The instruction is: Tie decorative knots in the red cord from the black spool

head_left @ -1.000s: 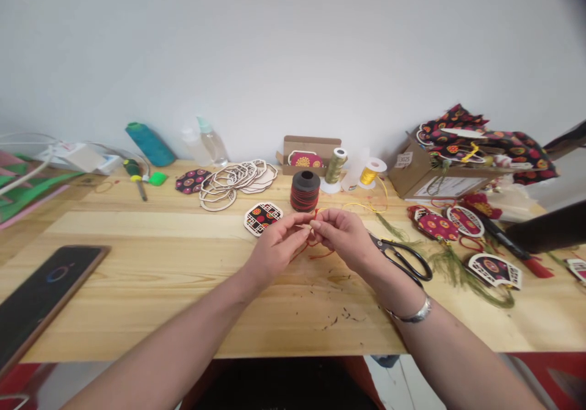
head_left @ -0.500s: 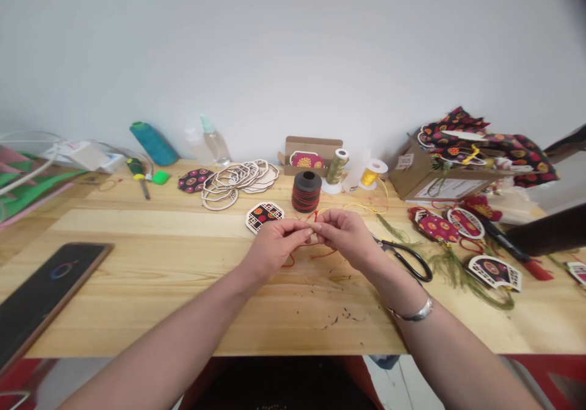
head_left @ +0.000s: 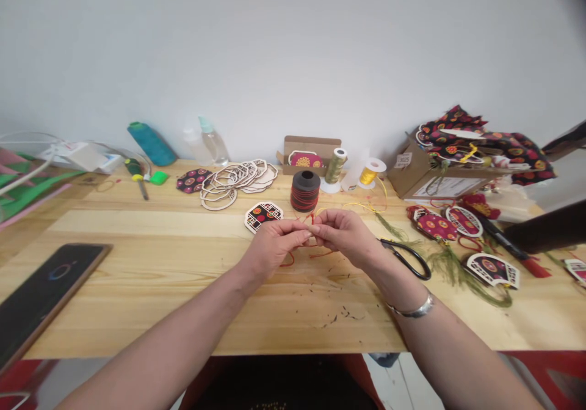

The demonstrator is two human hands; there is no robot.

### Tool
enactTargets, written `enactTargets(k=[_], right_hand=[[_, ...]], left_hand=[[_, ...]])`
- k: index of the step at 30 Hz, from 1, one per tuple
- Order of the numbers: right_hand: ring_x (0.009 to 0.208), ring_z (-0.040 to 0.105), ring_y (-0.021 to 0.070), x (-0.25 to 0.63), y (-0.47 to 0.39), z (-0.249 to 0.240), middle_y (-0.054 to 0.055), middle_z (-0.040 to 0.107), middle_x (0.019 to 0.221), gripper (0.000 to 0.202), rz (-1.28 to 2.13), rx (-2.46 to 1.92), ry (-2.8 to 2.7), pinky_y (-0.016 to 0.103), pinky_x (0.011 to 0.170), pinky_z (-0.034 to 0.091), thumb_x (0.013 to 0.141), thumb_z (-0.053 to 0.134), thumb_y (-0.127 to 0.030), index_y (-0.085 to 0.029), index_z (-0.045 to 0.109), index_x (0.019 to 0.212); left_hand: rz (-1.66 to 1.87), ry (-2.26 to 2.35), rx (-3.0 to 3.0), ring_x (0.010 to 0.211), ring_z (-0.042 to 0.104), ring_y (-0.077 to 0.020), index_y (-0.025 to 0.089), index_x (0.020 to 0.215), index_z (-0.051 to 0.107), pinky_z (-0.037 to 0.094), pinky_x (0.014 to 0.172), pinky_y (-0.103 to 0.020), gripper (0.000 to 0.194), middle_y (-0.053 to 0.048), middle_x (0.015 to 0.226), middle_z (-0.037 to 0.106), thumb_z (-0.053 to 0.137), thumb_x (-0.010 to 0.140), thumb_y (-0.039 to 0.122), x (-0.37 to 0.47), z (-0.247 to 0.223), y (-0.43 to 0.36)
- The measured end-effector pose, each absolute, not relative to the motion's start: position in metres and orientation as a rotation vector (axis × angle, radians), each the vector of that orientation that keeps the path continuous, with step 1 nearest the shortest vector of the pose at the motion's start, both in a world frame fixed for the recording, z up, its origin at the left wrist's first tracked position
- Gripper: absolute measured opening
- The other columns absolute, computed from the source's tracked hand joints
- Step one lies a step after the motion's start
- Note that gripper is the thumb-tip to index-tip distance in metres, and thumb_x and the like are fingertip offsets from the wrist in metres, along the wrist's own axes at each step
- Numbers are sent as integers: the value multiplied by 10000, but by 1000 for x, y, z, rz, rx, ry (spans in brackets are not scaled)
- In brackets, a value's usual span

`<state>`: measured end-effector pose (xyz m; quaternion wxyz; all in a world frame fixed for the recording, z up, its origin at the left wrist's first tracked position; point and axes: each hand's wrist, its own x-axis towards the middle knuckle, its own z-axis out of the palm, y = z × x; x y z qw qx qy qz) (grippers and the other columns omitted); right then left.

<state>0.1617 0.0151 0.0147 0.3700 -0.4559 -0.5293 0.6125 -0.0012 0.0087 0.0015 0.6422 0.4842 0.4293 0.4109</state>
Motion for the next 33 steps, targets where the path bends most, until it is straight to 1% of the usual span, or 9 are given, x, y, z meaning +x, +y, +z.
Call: enactTargets(k=[6,10,14,18,20,23,26,30,33], right_hand=[[522,390,71,169,18,15,-19,542,621,315,1269,-1276,-1662,210,484,304,808,552,-456,-157,620,734],[517,342,75,172,17,15,-37,454,549,355,1023,-1375,-1847,213,477,272,835,524,-452,-155,606,660],[511,386,80,164,7,16,-23,514,564,329,844,-1304,-1926,212,480,300,869,505,-414,-159,622,698],[599,502,117,152,-4,10,35,631,704,200,150,-1144,-2149,251,576,362,906,466,-241,-150,637,853],[602,494,145,148,-8,6,47,605,673,203,-256,-995,-2345,291,578,347,894,439,-152,-139,622,807],[575,460,153,144,-12,2,45,566,642,248,-536,-809,-2537,316,558,326,870,390,-63,-133,595,748],[594,457,147,140,-15,3,48,566,645,249,-477,-635,-2619,317,577,351,863,405,-65,-134,585,705],[675,504,142,142,-20,11,43,586,710,281,161,-426,-2457,299,630,421,880,480,-315,-158,589,674],[771,559,136,148,-15,16,69,611,851,260,482,-697,-1973,286,703,456,889,462,-249,-161,612,696]], left_hand=[[1070,1057,1042,651,579,-120,170,747,746,444,676,-244,132,-11,666,688,725,665,271,-1,0,12],[1146,1128,1097,639,557,-116,176,707,741,422,660,-236,117,-1,638,669,720,673,286,-1,0,14],[1178,1187,1100,553,482,-91,168,671,731,376,578,-231,116,6,611,649,708,679,281,0,2,14],[1172,1169,993,478,383,-62,154,687,727,305,494,-224,144,22,552,596,720,659,296,0,1,15],[1126,1121,907,449,333,-44,141,704,718,268,458,-212,177,17,563,594,717,662,314,-1,0,15],[1072,1040,809,423,293,-21,128,710,694,223,418,-190,194,-9,638,633,721,659,313,-3,0,15],[1082,1003,739,413,316,-18,127,679,668,215,404,-174,183,3,593,607,746,627,284,-3,0,15],[1093,983,676,440,402,-36,135,671,665,246,413,-164,179,37,517,531,770,600,261,-1,0,16],[1076,948,685,453,413,-39,143,691,683,258,428,-164,161,40,507,520,768,612,255,-1,-1,16]])
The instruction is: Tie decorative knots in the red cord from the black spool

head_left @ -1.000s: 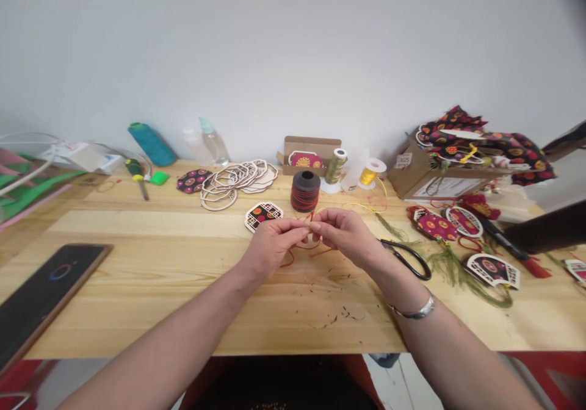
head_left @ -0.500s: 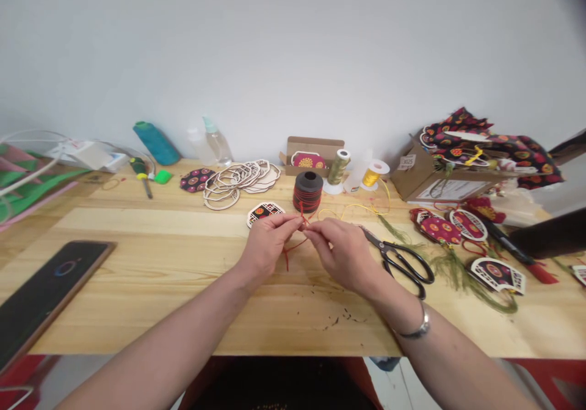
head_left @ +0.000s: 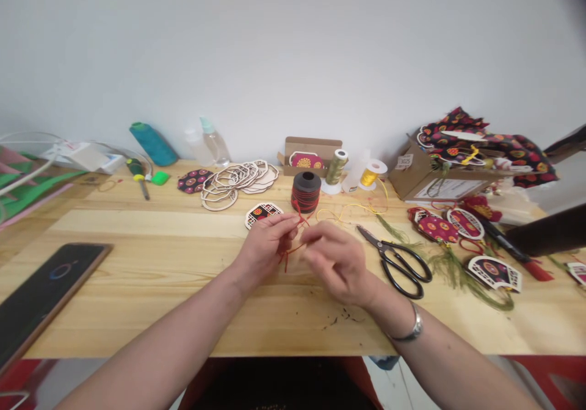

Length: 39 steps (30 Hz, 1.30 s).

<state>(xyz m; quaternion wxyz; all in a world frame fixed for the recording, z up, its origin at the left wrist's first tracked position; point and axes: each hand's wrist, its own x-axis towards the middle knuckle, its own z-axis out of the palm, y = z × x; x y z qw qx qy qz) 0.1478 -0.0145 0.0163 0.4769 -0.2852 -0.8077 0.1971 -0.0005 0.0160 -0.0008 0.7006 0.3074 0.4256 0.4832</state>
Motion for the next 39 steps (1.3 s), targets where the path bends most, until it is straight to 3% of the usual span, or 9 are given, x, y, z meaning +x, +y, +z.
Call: enactTargets(k=[4,7,10,13,17,21,39], right_hand=[[820,569,156,154,4,13,61,623,874,186,850,-1106,-1436,315,770,455,829,573,-319,-171,634,735],[726,585,144,154,12,7,47,640,762,261,1427,-1052,-1249,320,739,474,787,613,-413,-153,642,794],[643,589,127,151,11,6,28,633,687,301,1640,-994,-1151,308,685,491,720,680,-429,-147,634,812],[516,528,97,149,9,7,-12,591,598,333,1578,-1069,-1116,256,534,460,647,743,-412,-152,618,813],[411,377,52,149,9,9,-56,492,485,315,1502,-1146,-1108,201,397,296,635,743,-404,-145,609,754],[437,327,43,151,11,9,-53,476,497,260,1433,-1137,-1169,203,411,240,661,711,-384,-145,609,667],[451,331,54,155,13,5,-53,482,511,226,1347,-1165,-1203,222,453,266,683,689,-366,-158,607,651]], left_hand=[[1057,968,760,452,394,-34,143,728,717,242,435,-166,160,39,480,499,757,636,267,1,-1,14],[1026,969,844,448,363,-34,141,748,729,240,444,-177,163,43,470,480,734,664,280,2,0,12],[1018,982,913,466,365,-42,141,751,737,252,454,-187,173,42,475,471,723,675,295,2,0,11],[995,994,979,460,358,-45,153,775,740,232,435,-195,170,43,486,468,701,695,298,2,-1,10],[923,1044,1012,400,303,-38,171,791,731,153,381,-213,174,50,491,466,685,709,318,2,-1,9],[913,1061,1006,390,295,-36,163,744,721,137,378,-215,169,47,483,471,692,704,324,3,2,8],[953,1012,1057,460,357,-57,152,689,715,293,473,-215,155,42,484,461,701,697,306,4,3,6]])
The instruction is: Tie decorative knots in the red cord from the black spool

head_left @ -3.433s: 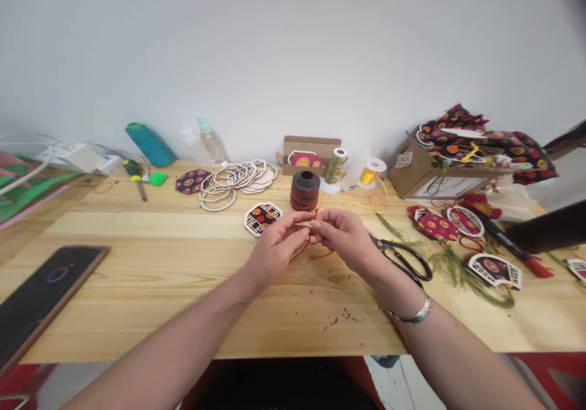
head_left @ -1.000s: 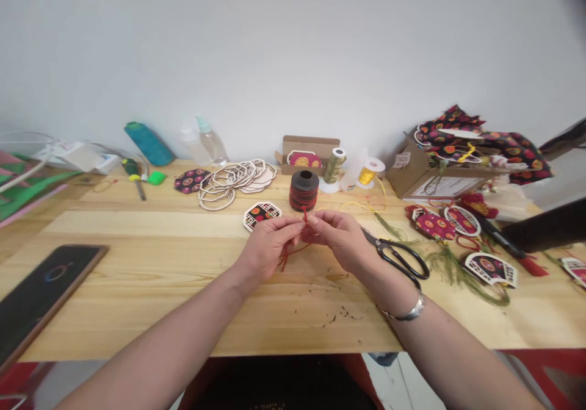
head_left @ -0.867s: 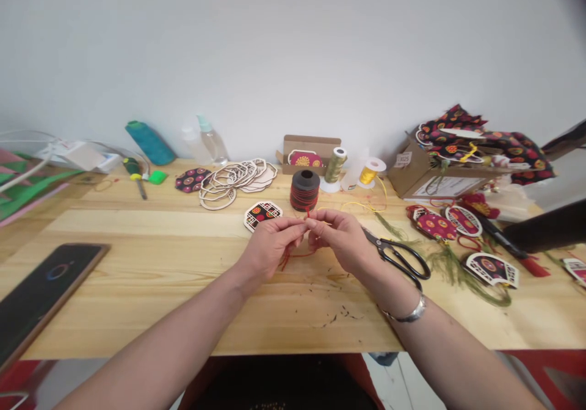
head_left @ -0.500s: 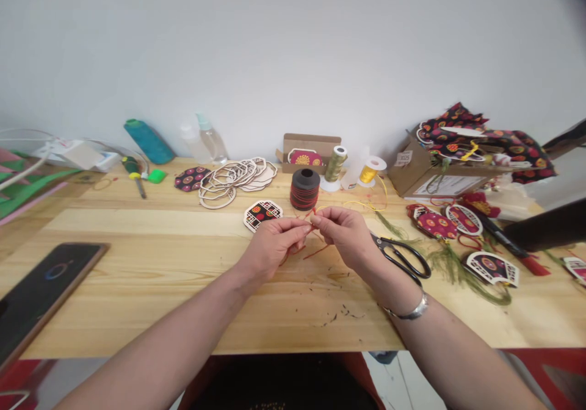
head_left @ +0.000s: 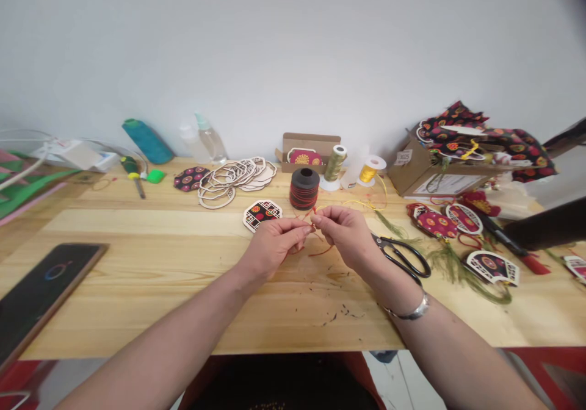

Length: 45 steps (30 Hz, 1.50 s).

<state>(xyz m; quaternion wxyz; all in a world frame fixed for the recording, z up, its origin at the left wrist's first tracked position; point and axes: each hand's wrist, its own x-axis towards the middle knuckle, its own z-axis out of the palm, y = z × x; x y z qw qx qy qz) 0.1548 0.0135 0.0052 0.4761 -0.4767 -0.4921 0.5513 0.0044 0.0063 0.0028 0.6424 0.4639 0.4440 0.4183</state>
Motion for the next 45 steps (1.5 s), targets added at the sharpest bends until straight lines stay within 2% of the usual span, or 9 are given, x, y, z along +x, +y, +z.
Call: enactTargets(k=[5,10,15,21,28,31,34,39,45], right_hand=[[471,332,50,155,14,6,-26,534,595,290,1423,-1181,-1223,214,438,259,687,680,-427,-142,635,716],[511,372,52,156,15,4,-16,556,644,280,1453,-1175,-1216,203,460,299,636,731,-392,-142,646,729],[489,354,56,156,16,0,-33,525,580,253,1397,-1168,-1252,210,455,294,654,716,-386,-152,620,672],[498,373,75,155,16,2,-44,488,534,215,1281,-1198,-1384,221,487,314,718,654,-363,-162,603,660],[590,467,114,160,19,2,-12,572,632,165,946,-1323,-1548,251,574,363,776,567,-304,-171,582,679],[599,489,126,161,19,3,-4,589,637,161,795,-1365,-1621,263,596,368,797,541,-288,-175,575,688],[590,494,130,162,18,4,1,597,635,143,720,-1413,-1641,268,599,367,800,534,-265,-178,574,694],[525,442,105,163,22,1,8,588,602,211,906,-1407,-1510,244,529,339,801,529,-295,-172,557,632],[423,328,50,159,19,7,10,630,637,207,1358,-1199,-1227,209,422,240,752,581,-348,-171,510,671]], left_hand=[[988,1028,1010,460,365,-60,142,685,715,270,459,-216,163,37,477,478,708,677,305,5,5,6],[1002,1016,975,452,351,-53,139,663,701,250,453,-215,160,40,469,468,704,673,300,5,5,7],[989,1038,981,436,348,-54,139,675,705,226,435,-215,173,34,466,477,706,671,312,4,2,8],[975,1013,999,456,390,-61,142,741,722,258,451,-208,174,19,494,523,695,692,307,3,3,8],[975,1134,1040,404,323,-44,153,770,728,230,417,-218,257,10,555,572,712,672,389,2,0,8],[1067,1191,1084,568,505,-93,165,723,729,345,486,-223,223,-48,812,663,731,649,375,1,-1,8],[1122,1175,1181,831,592,-172,172,670,719,419,583,-248,159,-94,1146,613,712,669,331,1,1,7],[970,1145,1508,1139,506,-262,195,681,731,428,859,-352,76,-110,1267,531,681,699,249,3,3,5],[943,1207,1648,1170,458,-288,213,656,740,336,1005,-437,46,-97,1294,489,707,662,245,4,-1,6]])
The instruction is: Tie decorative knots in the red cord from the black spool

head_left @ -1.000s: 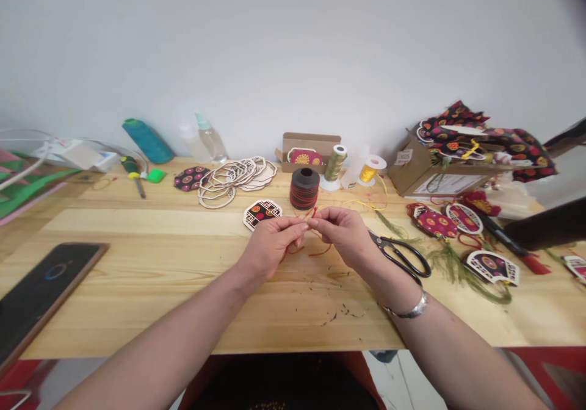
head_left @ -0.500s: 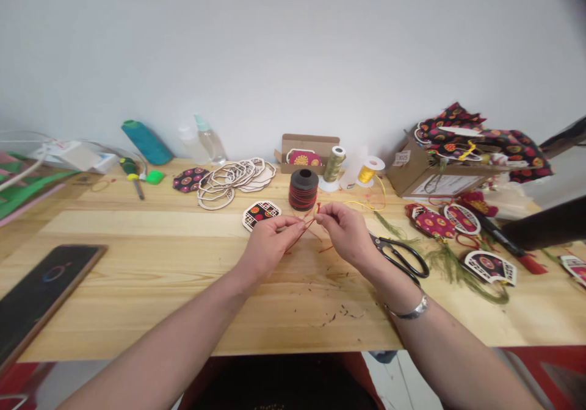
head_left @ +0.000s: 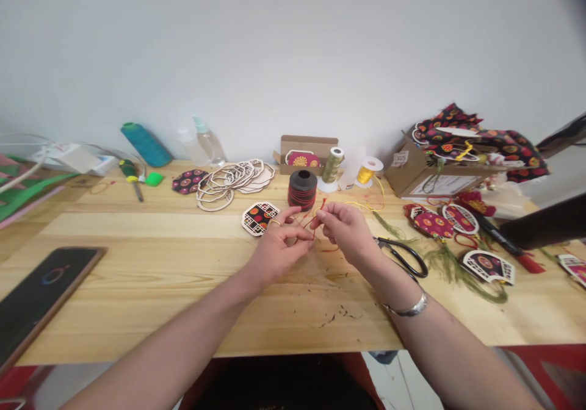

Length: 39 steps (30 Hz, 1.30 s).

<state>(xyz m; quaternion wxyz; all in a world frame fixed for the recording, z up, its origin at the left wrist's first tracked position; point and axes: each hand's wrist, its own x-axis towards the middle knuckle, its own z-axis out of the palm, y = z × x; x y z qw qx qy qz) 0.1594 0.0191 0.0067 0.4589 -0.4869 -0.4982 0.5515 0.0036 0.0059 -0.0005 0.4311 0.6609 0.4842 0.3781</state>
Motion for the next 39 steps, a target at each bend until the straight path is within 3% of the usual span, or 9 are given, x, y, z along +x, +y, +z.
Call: enactTargets(k=[5,8,11,15,19,21,24,30,39], right_hand=[[403,328,34,155,14,14,-23,582,577,252,1515,-1086,-1119,195,397,202,722,624,-374,-170,484,671],[408,328,36,156,14,13,-64,486,503,257,1489,-1088,-1149,194,402,213,727,630,-368,-171,483,650],[412,319,39,156,15,10,-63,478,502,237,1434,-1135,-1231,200,409,227,750,604,-345,-172,485,641],[451,360,55,156,16,5,-51,494,525,215,1337,-1172,-1356,206,441,277,763,589,-331,-171,510,644],[519,431,80,156,17,0,-37,522,562,175,1240,-1211,-1424,217,502,342,762,593,-317,-170,544,682],[529,440,82,156,17,-1,-30,538,579,174,1217,-1216,-1449,220,518,356,765,592,-315,-169,548,680],[523,438,80,156,16,0,-25,549,586,175,1212,-1205,-1474,220,517,360,764,591,-308,-167,550,669],[525,460,84,156,17,0,-19,563,580,204,1247,-1198,-1485,218,512,371,764,607,-343,-167,560,673],[500,433,70,161,16,9,-36,535,560,198,1368,-1189,-1505,196,463,325,751,620,-333,-161,562,672]], left_hand=[[896,1177,1696,1207,432,-303,196,620,716,292,1043,-456,50,-102,1339,451,705,653,232,3,1,6],[932,1172,1615,1242,411,-307,182,679,693,281,1055,-457,79,-118,1366,425,691,666,260,2,3,5],[1089,1145,1449,1212,459,-279,173,737,633,316,1038,-437,117,-119,1358,444,645,718,287,1,5,4],[1123,1049,1267,1018,586,-215,168,888,598,439,898,-362,197,-105,1189,588,633,748,302,3,6,3],[997,997,1210,733,591,-121,155,1043,610,474,703,-263,301,-41,898,658,615,779,302,4,3,3],[975,1015,1201,595,516,-75,158,999,647,443,579,-218,267,-14,826,639,610,785,314,3,2,4],[958,1062,1178,558,473,-70,152,886,692,386,484,-189,229,0,726,602,638,760,335,3,1,5],[931,1057,1024,431,376,-33,146,806,706,297,392,-176,213,31,626,549,702,689,323,2,-1,9],[881,1031,1008,368,341,-16,151,774,712,222,346,-174,170,30,600,572,695,688,298,0,0,9]])
